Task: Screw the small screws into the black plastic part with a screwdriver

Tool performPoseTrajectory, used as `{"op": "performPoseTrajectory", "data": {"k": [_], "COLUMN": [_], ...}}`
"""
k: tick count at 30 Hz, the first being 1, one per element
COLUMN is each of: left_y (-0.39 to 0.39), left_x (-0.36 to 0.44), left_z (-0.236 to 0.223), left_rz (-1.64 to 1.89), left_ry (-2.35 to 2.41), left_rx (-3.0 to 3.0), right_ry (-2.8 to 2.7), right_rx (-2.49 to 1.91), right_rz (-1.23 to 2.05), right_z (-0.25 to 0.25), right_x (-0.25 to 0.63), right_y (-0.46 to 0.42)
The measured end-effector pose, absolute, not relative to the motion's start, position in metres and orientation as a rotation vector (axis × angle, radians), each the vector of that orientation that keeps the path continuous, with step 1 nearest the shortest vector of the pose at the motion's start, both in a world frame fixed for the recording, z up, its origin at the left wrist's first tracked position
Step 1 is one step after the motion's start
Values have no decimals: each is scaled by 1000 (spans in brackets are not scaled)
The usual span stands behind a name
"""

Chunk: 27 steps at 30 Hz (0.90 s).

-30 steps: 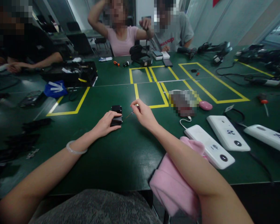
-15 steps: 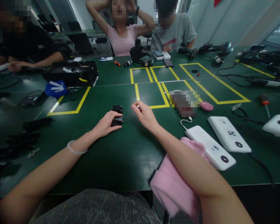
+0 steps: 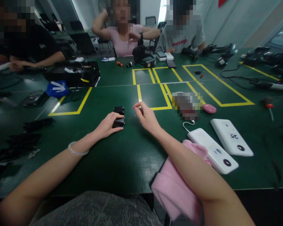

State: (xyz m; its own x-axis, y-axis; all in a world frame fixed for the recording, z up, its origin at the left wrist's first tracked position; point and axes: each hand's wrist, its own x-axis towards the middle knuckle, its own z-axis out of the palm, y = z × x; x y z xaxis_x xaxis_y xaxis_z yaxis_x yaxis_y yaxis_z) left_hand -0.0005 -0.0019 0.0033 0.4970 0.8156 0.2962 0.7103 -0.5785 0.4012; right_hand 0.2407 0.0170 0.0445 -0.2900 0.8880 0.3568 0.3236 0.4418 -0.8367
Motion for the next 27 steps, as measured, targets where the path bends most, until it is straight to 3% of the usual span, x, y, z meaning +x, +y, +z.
{"op": "performPoseTrajectory", "data": {"k": [27], "left_y": [-1], "left_x": [1], "left_z": [0], "left_rz": [707], "left_ry": [1307], "left_rx": [2502], "right_ry": [-1871], "right_rx": [-1097], "right_rz": [707], "right_z": [45], "right_x": [242], "right_y": [16]}}
